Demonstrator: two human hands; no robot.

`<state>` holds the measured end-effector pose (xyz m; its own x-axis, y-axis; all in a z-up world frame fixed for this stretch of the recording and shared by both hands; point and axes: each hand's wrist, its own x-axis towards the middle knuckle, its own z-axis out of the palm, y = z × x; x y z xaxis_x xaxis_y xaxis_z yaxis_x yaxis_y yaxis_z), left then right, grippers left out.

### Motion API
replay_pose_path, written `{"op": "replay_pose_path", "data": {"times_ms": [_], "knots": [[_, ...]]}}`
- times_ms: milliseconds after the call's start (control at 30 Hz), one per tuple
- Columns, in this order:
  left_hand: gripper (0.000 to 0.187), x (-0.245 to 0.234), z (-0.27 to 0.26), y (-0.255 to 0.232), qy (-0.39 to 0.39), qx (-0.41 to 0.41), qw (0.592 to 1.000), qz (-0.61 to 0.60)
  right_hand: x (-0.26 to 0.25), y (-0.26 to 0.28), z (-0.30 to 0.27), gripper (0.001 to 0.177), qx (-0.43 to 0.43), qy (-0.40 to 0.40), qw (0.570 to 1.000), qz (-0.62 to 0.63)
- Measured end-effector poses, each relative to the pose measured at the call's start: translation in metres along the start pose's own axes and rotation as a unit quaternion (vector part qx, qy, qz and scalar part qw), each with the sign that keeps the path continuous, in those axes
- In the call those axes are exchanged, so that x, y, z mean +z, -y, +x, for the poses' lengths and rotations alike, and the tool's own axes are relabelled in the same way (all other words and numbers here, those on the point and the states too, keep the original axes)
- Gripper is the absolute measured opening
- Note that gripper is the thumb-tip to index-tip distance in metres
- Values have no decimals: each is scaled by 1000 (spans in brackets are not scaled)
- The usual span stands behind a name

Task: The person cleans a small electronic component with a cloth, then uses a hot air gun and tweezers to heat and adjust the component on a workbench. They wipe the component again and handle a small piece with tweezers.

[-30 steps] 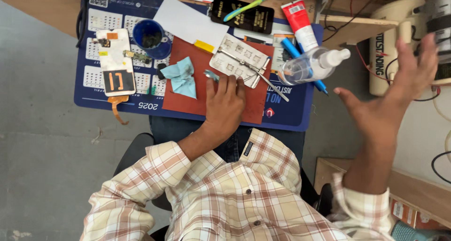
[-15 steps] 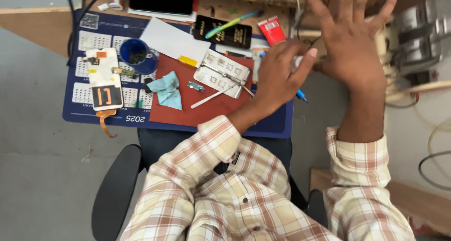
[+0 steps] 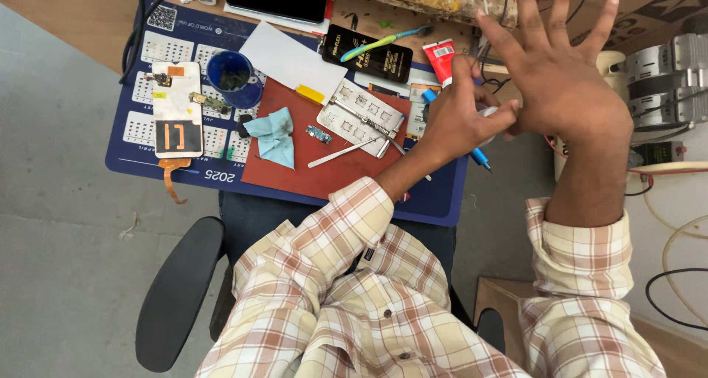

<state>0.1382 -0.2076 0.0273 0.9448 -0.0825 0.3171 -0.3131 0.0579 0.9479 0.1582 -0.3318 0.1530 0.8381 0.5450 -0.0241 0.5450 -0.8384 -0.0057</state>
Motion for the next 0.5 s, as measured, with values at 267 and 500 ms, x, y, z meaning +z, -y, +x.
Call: {"op": "replay_pose_path", "data": {"times_ms": [267,500], "knots": [[66,-1,-3,-2,-25,29,999,-12,17,-1,-3,137,40,-3,999,-19],[64,0,-2,-2,-14,13,1000,-6,25,-7,-5,123,50,-13,999,-9]]}}
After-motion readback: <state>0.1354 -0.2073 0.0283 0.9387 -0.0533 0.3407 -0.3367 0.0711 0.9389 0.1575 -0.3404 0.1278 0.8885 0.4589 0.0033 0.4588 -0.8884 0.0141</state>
